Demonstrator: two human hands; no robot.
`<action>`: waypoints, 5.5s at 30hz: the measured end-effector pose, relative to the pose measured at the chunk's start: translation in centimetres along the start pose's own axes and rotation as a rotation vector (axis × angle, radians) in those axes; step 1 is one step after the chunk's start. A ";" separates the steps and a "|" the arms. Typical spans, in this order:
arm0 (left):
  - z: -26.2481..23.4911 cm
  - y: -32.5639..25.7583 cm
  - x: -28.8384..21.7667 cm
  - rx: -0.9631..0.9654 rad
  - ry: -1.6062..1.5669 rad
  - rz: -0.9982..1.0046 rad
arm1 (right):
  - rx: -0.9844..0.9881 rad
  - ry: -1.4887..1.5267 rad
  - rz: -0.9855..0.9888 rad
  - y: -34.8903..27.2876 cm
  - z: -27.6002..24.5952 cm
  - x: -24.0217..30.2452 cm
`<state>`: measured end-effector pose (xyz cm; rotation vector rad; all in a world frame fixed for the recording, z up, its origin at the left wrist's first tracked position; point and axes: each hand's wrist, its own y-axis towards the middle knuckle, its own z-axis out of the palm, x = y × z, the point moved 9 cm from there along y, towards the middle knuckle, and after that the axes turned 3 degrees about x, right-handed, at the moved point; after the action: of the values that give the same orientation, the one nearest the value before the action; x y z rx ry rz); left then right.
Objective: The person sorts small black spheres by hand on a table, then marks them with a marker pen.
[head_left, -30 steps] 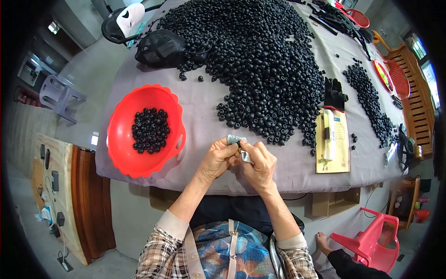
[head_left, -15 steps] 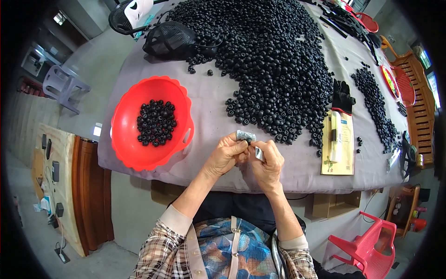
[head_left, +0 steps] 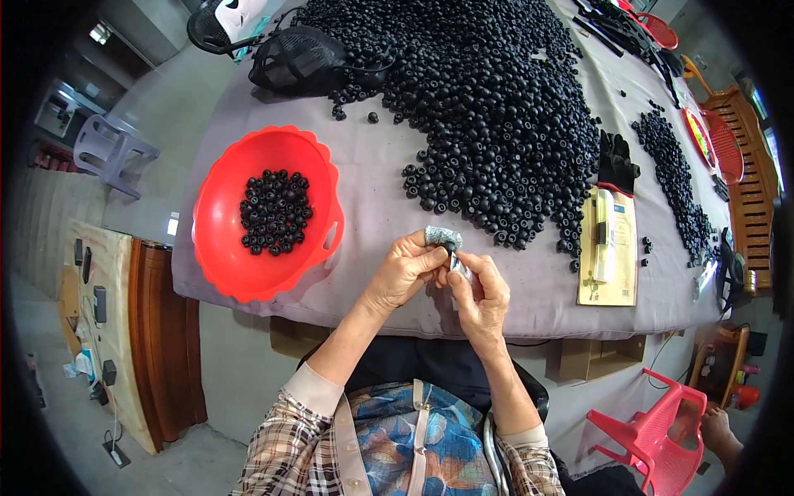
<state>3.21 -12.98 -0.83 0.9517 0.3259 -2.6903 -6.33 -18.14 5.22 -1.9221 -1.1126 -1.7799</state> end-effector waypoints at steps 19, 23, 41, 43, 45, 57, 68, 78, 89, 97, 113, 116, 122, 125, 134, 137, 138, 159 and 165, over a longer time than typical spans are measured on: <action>0.1 -0.1 0.1 0.027 0.023 -0.014 | -0.014 -0.051 0.084 -0.2 -0.4 -0.5; 0.1 -0.1 0.1 0.029 0.028 -0.010 | -0.023 -0.009 0.110 -0.2 -0.4 -0.8; -0.4 -0.2 0.2 -0.018 0.125 -0.046 | 0.000 -0.028 0.177 0.2 -0.5 -1.3; -0.3 -0.2 0.3 -0.012 0.129 -0.040 | 0.009 -0.042 0.201 0.2 -0.4 -1.5; -0.2 -0.2 0.2 -0.004 0.132 -0.036 | -0.014 -0.005 0.190 0.4 -0.6 -1.4; -0.2 -0.1 0.3 0.005 0.047 -0.051 | -0.043 0.136 0.269 -0.3 -0.8 -2.8; 0.1 0.0 -0.1 0.016 -0.006 -0.024 | 0.037 -0.285 -0.174 2.2 0.2 1.6; -0.8 0.0 0.8 0.028 0.093 -0.019 | -0.037 -0.305 -0.268 1.1 0.0 3.0; 1.6 -6.7 -6.0 -0.180 0.382 0.250 | -0.183 -0.097 0.111 -0.6 -4.1 -1.8; -0.7 -13.3 -15.1 -0.510 0.641 0.503 | -0.161 -0.147 0.075 -0.8 -3.7 -0.9; 3.2 -7.3 -12.6 -0.448 1.350 0.562 | -0.152 -0.144 0.148 -0.8 -3.8 -2.3; 2.1 -2.7 -10.7 -0.439 1.545 0.596 | -0.149 -0.143 0.134 -1.0 -3.7 -2.4; 0.1 2.1 -9.0 -0.535 1.740 0.531 | -0.142 -0.152 0.144 -1.0 -3.8 -1.9; -0.1 2.5 -8.8 -0.476 1.750 0.531 | -0.145 -0.193 0.121 -0.9 -3.8 -1.7; -0.2 -0.4 -8.9 -0.379 1.351 0.563 | -0.122 -0.239 0.121 -0.7 -3.7 -1.7; -0.5 -1.2 -5.2 -0.218 0.703 0.198 | -0.075 -0.220 0.003 -0.4 -2.8 -1.1; -0.3 -1.5 -3.5 -0.131 0.467 0.068 | -0.074 -0.220 0.002 -0.2 -2.5 -0.6; -0.7 -0.9 -0.9 0.055 0.142 -0.032 | 0.183 -0.291 -0.142 1.7 1.5 1.8; -0.7 -0.6 -1.0 0.122 0.022 0.007 | 0.313 -0.322 -0.123 2.2 2.2 1.6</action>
<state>4.13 -12.00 -0.63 1.0143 0.1638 -2.7211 -3.33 -17.61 6.98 -2.0204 -1.5431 -1.2777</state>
